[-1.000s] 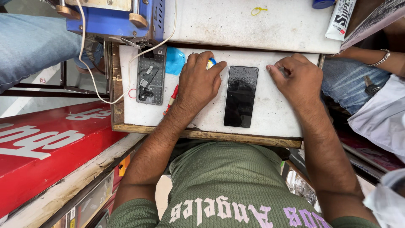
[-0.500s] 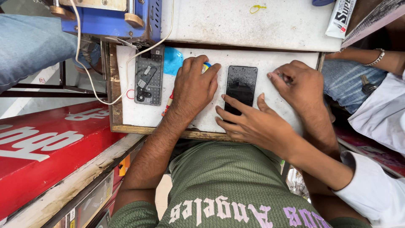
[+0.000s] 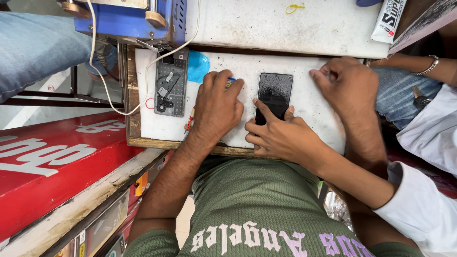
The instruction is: The person handles a smartphone at a repair bench, peels a strip of blue adhesive tape from a tape roll, trims it with a screwdriver-like tool, and presses the tape onto the phone's screen area. They then reposition the phone and continue applying tape around its edges while another person briefly assists.
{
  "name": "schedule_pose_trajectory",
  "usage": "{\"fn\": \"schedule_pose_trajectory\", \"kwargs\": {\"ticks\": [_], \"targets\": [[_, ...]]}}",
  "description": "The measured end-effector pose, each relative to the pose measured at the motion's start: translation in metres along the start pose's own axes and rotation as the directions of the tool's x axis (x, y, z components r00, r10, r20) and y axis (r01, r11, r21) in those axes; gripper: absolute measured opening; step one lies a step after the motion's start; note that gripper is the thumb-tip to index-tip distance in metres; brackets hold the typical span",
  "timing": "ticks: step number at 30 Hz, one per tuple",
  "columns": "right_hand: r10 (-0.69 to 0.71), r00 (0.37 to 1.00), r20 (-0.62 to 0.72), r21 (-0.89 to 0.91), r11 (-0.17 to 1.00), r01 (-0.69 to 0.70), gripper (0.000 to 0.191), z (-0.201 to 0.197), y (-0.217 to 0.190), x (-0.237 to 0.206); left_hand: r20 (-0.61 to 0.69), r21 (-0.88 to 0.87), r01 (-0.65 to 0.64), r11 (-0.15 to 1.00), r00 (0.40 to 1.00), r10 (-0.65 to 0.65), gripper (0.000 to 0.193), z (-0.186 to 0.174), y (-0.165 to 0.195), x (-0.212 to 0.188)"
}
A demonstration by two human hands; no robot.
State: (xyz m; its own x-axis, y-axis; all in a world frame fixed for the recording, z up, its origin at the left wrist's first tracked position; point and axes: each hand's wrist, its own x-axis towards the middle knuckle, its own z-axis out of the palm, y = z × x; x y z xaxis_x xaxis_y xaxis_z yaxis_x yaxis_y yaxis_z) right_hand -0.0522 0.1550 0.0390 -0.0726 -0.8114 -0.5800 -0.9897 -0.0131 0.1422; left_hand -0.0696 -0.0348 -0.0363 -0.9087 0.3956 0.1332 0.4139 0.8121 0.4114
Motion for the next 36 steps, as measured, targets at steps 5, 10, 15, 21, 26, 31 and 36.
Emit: {"fn": "schedule_pose_trajectory", "kwargs": {"ticks": [5, 10, 15, 21, 26, 31, 36], "targets": [[-0.018, 0.999, 0.047, 0.005, 1.000, 0.018, 0.065, 0.017, -0.011, 0.006, 0.002, 0.043, 0.028, 0.999, 1.000, -0.028, 0.040, -0.005, -0.005, -0.006], [0.217, 0.973, -0.081, -0.682, 0.700, -0.213, 0.053, 0.046, -0.020, 0.016, -0.040, -0.004, -0.022, 1.000, 0.999, 0.021, 0.037, 0.012, 0.001, 0.007], [0.018, 1.000, 0.011, 0.012, 1.000, -0.018, 0.059, 0.037, -0.017, 0.013, -0.074, 0.021, -0.033, 0.999, 0.997, 0.034, 0.032, 0.020, -0.006, 0.013], [-0.025, 1.000, -0.006, 0.010, 1.000, 0.025, 0.059, 0.013, -0.006, 0.007, -0.105, 0.090, 0.040, 0.995, 0.994, -0.030, 0.030, -0.003, -0.027, 0.002], [0.024, 0.997, -0.069, -0.164, 0.986, -0.035, 0.055, 0.021, -0.007, 0.006, -0.054, 0.033, 0.003, 0.999, 0.999, -0.001, 0.033, -0.011, -0.018, 0.004], [0.117, 0.989, -0.094, 0.180, 0.979, -0.099, 0.040, 0.025, -0.007, 0.003, 0.059, -0.081, -0.048, 0.996, 0.997, 0.052, 0.040, 0.005, 0.007, 0.023], [0.003, 1.000, -0.020, 0.023, 1.000, -0.002, 0.052, 0.021, -0.004, 0.002, 0.150, -0.401, 0.177, 0.899, 0.981, -0.127, 0.044, -0.011, 0.000, 0.024]]}}
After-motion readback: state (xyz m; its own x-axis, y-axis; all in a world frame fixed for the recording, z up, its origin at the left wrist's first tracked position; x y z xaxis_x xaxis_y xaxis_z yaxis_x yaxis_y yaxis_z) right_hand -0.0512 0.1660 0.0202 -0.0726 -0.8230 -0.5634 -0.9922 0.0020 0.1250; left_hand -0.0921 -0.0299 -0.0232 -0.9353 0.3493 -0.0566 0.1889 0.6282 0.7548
